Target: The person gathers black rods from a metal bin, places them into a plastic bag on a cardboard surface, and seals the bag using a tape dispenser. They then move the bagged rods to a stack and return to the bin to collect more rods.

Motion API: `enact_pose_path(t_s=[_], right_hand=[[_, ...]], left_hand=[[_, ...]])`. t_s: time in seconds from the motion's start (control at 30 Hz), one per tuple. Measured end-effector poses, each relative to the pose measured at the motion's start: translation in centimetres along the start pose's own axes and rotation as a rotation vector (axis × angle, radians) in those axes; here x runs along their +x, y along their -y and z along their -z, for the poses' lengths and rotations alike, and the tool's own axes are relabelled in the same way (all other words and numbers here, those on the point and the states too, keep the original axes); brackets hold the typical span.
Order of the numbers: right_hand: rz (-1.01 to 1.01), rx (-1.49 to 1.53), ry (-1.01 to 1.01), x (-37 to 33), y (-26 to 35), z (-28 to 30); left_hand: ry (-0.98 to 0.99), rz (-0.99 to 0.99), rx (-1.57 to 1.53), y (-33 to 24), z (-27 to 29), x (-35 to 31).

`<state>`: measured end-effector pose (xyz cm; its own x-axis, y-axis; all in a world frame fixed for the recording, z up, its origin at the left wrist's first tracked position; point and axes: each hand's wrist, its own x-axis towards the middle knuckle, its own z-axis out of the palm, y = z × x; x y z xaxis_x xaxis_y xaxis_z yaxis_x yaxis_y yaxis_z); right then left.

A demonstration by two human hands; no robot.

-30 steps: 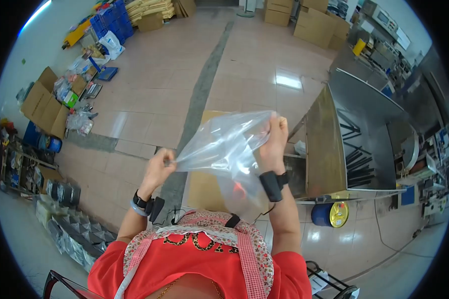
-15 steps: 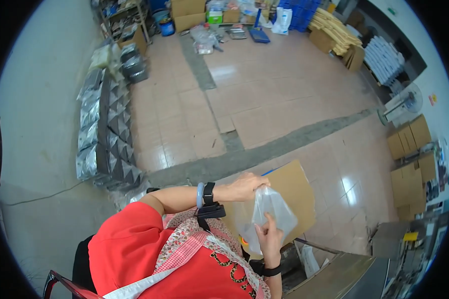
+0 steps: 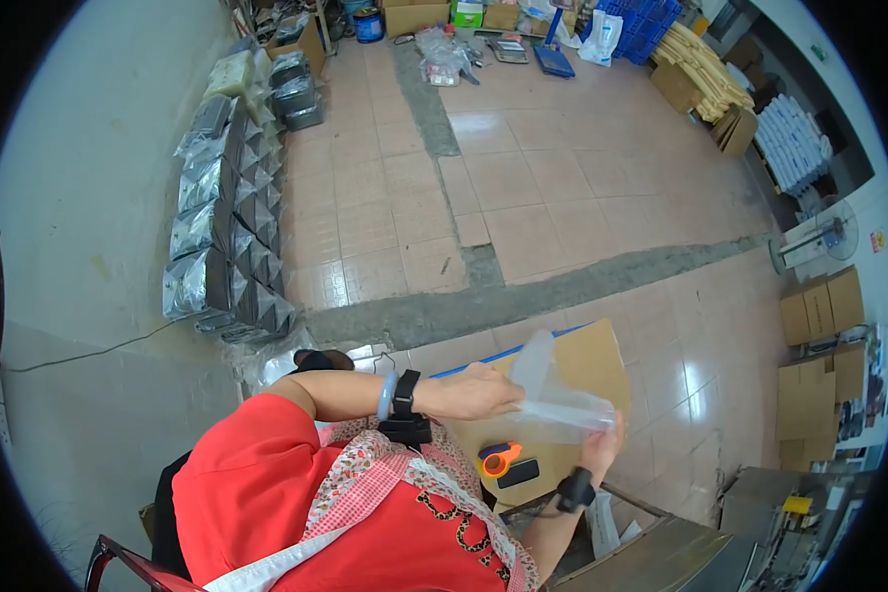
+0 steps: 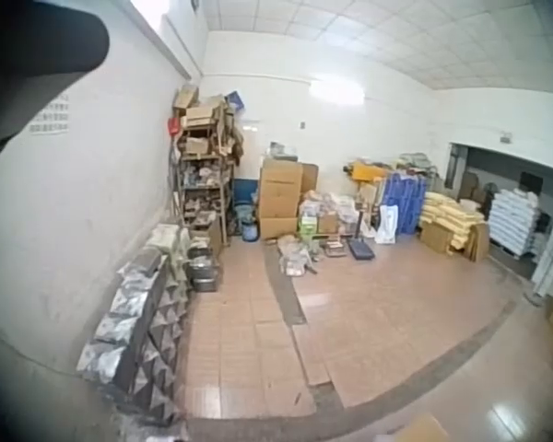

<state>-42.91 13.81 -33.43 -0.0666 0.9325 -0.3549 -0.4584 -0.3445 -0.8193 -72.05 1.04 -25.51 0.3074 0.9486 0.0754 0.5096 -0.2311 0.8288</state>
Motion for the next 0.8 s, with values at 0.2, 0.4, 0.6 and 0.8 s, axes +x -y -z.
enact_pose_path(t_s=[0.2, 0.4, 0.6, 0.8], right_hand=[[0.143, -0.410, -0.227, -7.7, -3.7, -1.4], [0.558, -1.829, 0.051, -11.1, -3.5, 0.0], [0.288, -0.016, -0.365, -9.0, 1.2, 7.2], [0.388, -0.198, -0.341, -14.6, 1.1, 4.3]], left_hand=[[-0.465, 0.315, -0.194, 9.9, -1.4, 1.1], [-0.385, 0.286, -1.313, 8.6, 4.0, 1.6], [0.296, 0.243, -0.668, 2.5, 1.5, 2.1], [0.298, 0.380, -0.508, 10.4, 1.8, 2.9]])
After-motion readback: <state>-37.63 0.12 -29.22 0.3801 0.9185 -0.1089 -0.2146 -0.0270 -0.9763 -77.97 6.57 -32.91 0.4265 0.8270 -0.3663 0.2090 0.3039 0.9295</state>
